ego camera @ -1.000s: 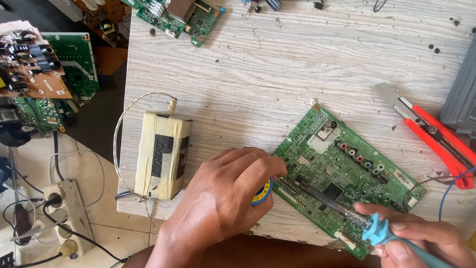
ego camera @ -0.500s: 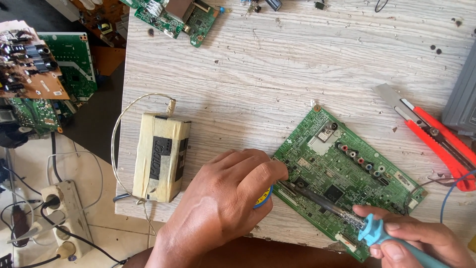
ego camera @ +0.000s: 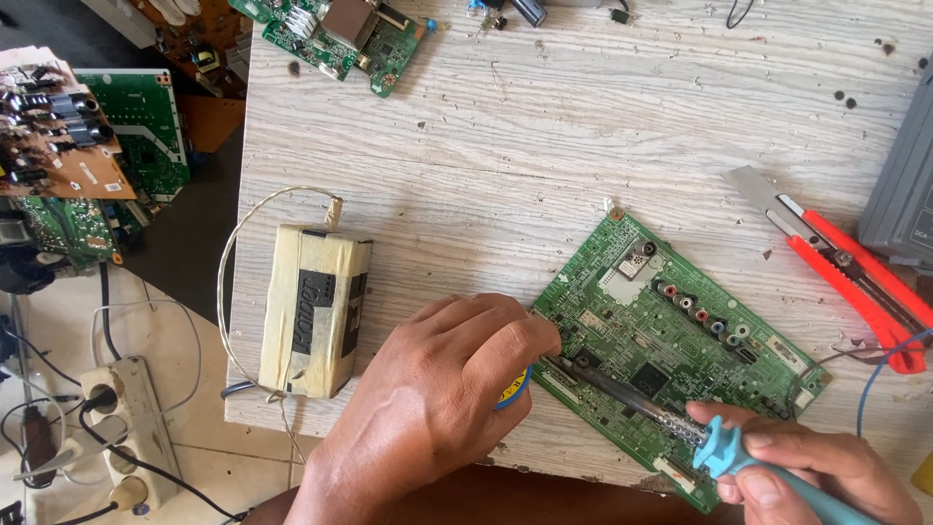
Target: Soldering and reworking components on a television circuit board using a handheld soldering iron.
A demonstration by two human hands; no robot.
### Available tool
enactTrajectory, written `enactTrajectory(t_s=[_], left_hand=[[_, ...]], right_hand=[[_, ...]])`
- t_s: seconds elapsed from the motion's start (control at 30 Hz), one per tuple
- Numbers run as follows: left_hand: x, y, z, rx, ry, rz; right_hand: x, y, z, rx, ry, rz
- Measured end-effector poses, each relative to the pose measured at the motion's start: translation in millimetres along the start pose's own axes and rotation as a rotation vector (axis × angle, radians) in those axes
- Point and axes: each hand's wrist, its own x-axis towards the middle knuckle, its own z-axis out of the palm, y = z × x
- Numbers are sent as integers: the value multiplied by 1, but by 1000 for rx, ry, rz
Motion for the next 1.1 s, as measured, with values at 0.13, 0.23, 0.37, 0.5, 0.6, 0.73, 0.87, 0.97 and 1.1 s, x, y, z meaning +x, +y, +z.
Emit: enactTrajectory(t_s=[0.13,0.23,0.37,0.5,0.6,0.73,0.87,0.97,1.1], left_hand=[[0,0,0,-3,-5,-7],[0,0,1,5,-7,-12],[1,0,1,1,15,7],[1,1,0,12,3,-15],[1,2,0,2,10,-15],[1,1,0,4,10,3],[2,1,0,-9,8,13],[1,1,1,-2,4,13],[2,1,1,1,-10,7]], right_hand=[[-2,5,-4,35,-22,44],[-1,0,5,62,11,38],[2,-3,4,-35,14,-17],[1,-7,14,70,57,-1],[1,-11,13,180,85,25],[2,1,-6,217,-46,78],[0,-1,8,96,46,20],[1,-9,19,65,88,-10],[2,-7,13,179,9,46]])
